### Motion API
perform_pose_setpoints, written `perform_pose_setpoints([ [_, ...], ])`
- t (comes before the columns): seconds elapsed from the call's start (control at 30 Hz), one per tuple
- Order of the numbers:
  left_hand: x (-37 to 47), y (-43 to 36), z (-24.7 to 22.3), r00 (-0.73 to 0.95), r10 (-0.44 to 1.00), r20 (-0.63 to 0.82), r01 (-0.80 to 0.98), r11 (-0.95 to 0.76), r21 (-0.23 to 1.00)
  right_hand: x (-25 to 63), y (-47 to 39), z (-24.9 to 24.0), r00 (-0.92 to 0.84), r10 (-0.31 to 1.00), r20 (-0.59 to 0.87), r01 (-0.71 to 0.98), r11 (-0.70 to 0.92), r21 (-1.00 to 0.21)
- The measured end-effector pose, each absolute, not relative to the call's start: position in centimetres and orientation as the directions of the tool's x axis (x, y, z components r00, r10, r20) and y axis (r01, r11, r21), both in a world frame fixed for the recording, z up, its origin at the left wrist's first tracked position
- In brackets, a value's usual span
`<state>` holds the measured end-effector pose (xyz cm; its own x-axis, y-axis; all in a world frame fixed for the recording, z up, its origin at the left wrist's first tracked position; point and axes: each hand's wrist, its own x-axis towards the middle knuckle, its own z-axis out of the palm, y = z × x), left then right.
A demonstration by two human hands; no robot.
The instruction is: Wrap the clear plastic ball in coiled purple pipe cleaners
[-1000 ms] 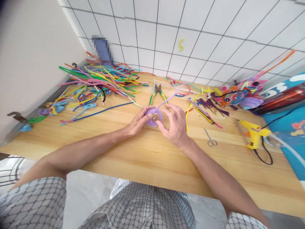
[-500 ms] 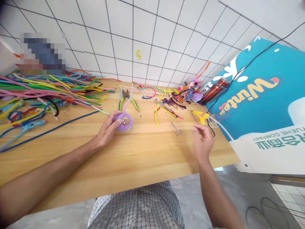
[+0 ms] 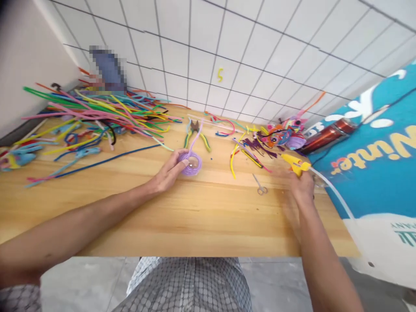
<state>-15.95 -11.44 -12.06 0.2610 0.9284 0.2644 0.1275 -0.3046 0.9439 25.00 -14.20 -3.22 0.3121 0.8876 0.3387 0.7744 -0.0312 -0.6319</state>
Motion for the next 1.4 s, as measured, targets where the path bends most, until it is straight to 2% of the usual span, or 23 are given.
perform_pose_setpoints([
  [0.23, -16.0, -11.3, -11.8, 0.276, 0.911, 0.307, 0.103, -0.345, 0.933, 15.8, -13.2, -3.4, 0.167, 0.960, 0.223, 0.718, 0.037, -0.695],
  [0.3, -16.1, -11.5, -11.7, 0.286, 0.907, 0.311, 0.094, -0.349, 0.932, 12.9, -12.8, -3.4, 0.081, 0.983, 0.166, 0.744, 0.051, -0.666],
  [0.5, -16.1, -11.8, -11.5, 0.301, 0.890, 0.343, 0.075, -0.381, 0.922, 8.7, -10.1, -4.4, -0.033, 0.933, 0.359, 0.892, 0.190, -0.411],
  [0.67, -16.1, -11.8, -11.5, 0.296, 0.885, 0.359, 0.092, -0.401, 0.912, 9.7, -9.6, -5.5, -0.079, 0.880, 0.468, 0.916, 0.250, -0.315],
  [0.9, -16.2, -12.1, -11.0, 0.300, 0.901, 0.312, 0.110, -0.358, 0.927, 9.5, -9.8, -6.2, -0.107, 0.849, 0.517, 0.926, 0.274, -0.259],
  [1.1, -16.3, -12.2, -11.1, 0.305, 0.903, 0.303, 0.132, -0.355, 0.926, 9.1, -9.8, -6.8, -0.141, 0.831, 0.538, 0.907, 0.326, -0.266],
  [1.4, -16.4, -12.0, -11.5, 0.303, 0.898, 0.318, 0.092, -0.359, 0.929, 8.6, -10.2, -6.4, -0.173, 0.871, 0.459, 0.937, 0.289, -0.197],
])
